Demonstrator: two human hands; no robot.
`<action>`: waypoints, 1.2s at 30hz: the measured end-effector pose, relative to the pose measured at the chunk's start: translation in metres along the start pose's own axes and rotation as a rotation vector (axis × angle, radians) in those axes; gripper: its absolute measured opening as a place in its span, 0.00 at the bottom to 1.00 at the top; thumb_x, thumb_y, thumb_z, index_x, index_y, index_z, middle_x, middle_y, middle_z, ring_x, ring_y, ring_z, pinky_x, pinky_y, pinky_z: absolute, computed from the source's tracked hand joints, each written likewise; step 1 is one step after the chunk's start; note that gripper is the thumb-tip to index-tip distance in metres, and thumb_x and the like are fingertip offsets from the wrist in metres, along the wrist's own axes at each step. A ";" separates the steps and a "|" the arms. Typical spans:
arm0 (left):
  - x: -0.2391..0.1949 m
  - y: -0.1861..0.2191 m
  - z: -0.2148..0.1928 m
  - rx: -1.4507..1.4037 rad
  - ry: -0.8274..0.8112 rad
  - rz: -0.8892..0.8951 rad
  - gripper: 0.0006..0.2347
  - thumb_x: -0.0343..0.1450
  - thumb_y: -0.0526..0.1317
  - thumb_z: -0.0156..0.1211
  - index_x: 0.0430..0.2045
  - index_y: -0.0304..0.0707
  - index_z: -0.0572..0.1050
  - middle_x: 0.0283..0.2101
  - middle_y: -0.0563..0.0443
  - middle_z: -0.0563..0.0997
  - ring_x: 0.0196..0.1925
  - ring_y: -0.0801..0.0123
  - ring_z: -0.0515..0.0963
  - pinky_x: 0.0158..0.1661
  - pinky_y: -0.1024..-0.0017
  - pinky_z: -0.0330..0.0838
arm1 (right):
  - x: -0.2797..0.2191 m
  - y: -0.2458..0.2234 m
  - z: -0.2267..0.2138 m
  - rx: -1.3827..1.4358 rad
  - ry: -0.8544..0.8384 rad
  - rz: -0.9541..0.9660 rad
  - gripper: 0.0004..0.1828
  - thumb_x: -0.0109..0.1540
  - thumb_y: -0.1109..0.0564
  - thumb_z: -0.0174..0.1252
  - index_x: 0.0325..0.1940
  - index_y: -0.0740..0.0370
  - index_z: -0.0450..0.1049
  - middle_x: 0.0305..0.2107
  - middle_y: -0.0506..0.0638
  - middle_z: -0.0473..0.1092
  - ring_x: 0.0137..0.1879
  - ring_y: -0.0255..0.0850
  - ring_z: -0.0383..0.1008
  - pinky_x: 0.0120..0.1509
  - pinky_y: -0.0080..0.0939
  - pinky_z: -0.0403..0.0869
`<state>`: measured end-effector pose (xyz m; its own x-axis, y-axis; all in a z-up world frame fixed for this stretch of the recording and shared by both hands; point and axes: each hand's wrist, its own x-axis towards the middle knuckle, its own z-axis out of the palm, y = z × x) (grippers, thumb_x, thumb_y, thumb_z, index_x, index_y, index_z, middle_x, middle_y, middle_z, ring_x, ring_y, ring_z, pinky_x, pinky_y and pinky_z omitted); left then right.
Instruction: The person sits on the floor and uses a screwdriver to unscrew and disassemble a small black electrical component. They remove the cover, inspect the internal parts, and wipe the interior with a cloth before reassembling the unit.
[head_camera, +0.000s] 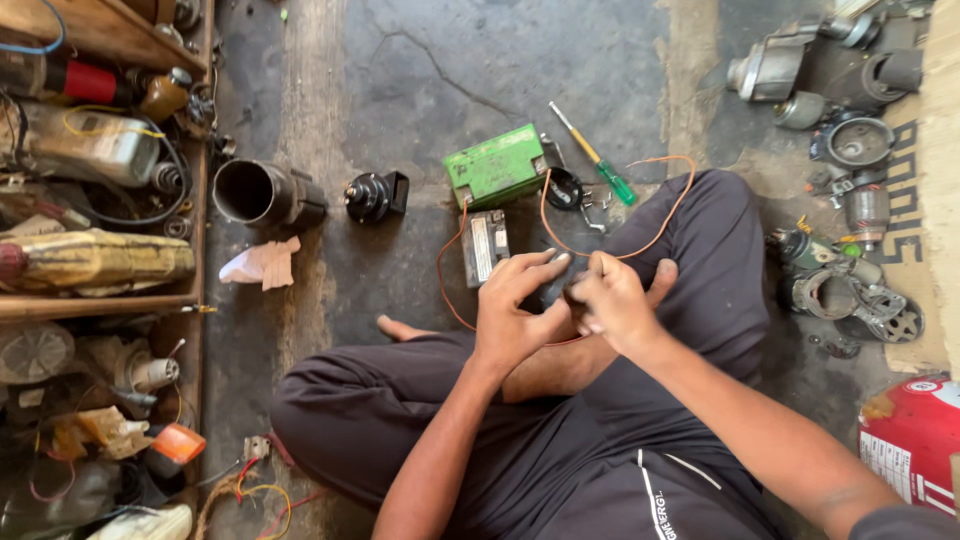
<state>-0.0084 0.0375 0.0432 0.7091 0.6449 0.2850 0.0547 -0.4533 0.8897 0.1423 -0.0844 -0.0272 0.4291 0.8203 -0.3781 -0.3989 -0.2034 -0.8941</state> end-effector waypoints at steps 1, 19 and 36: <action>0.000 0.001 -0.001 -0.010 -0.016 0.014 0.19 0.61 0.33 0.67 0.47 0.37 0.81 0.50 0.43 0.82 0.51 0.55 0.82 0.53 0.64 0.75 | 0.003 0.004 -0.003 0.403 -0.031 0.280 0.04 0.60 0.61 0.55 0.32 0.63 0.68 0.21 0.49 0.68 0.15 0.32 0.61 0.20 0.36 0.65; 0.004 0.008 0.005 -0.057 0.009 -0.107 0.18 0.61 0.33 0.67 0.47 0.36 0.81 0.49 0.44 0.83 0.52 0.57 0.83 0.54 0.66 0.75 | -0.038 -0.074 0.024 -1.111 0.041 -0.940 0.13 0.48 0.65 0.66 0.34 0.66 0.74 0.35 0.56 0.74 0.36 0.48 0.76 0.47 0.46 0.67; -0.010 0.011 0.004 0.012 -0.070 0.128 0.21 0.63 0.34 0.70 0.52 0.37 0.78 0.55 0.41 0.80 0.46 0.55 0.79 0.47 0.63 0.75 | -0.018 -0.005 -0.019 0.304 0.055 0.238 0.06 0.60 0.62 0.58 0.31 0.61 0.67 0.22 0.50 0.68 0.21 0.37 0.67 0.22 0.38 0.65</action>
<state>-0.0117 0.0240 0.0485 0.7580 0.5371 0.3702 -0.0316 -0.5367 0.8432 0.1518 -0.1082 -0.0201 0.3348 0.7376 -0.5863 -0.7109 -0.2106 -0.6710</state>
